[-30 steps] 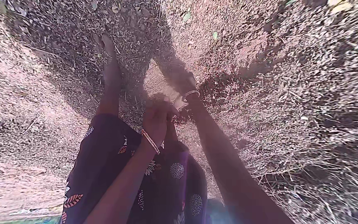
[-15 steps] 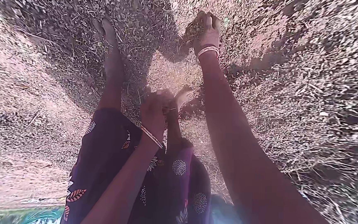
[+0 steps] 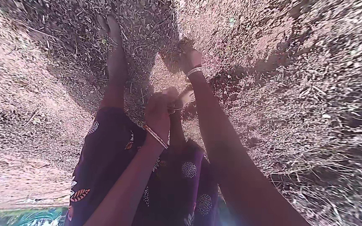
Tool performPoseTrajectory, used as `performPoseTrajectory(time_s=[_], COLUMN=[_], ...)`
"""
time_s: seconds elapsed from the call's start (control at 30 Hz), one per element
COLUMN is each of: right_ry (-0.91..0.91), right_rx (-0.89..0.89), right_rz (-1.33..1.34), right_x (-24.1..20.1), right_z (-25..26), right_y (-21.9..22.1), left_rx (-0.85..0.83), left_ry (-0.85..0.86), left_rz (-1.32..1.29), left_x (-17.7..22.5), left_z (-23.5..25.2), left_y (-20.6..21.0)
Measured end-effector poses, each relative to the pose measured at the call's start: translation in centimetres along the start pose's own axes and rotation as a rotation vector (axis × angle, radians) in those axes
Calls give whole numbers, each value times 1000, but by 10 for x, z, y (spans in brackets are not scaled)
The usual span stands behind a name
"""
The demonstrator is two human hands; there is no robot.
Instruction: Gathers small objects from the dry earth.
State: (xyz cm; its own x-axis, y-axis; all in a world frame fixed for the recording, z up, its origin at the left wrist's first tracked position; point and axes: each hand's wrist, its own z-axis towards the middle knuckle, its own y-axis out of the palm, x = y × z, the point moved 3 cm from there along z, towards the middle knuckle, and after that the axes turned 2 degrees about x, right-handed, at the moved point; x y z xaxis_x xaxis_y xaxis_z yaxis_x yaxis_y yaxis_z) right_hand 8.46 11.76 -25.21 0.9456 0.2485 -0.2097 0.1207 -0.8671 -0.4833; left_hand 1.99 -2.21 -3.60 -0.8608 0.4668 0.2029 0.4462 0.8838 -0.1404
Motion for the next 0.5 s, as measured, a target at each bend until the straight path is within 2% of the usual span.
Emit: performPoseTrajectory(time_s=[0.1,0.17,0.23,0.33,0.4,0.5], right_ry=[16,-32,-11,63,10,-17], right_rx=[-195,-255,-215,-59,-13,-180], right_rz=[-24,80,349,850,1073,1308], right_x=[-6,1,18,44,51,38], right_z=[4,-5,-20,-36,-43,-47], right_y=[25,31,31,30,26,10], left_rx=[4,3,1,-7,-6,-13], left_ry=[9,18,21,29,27,32], left_rz=[2,8,0,-22,-31,-24], left_x=[2,4,5,5,6,4], left_z=[0,-1,-2,-1,-1,0], left_y=[0,-2,-2,-1,0,-1])
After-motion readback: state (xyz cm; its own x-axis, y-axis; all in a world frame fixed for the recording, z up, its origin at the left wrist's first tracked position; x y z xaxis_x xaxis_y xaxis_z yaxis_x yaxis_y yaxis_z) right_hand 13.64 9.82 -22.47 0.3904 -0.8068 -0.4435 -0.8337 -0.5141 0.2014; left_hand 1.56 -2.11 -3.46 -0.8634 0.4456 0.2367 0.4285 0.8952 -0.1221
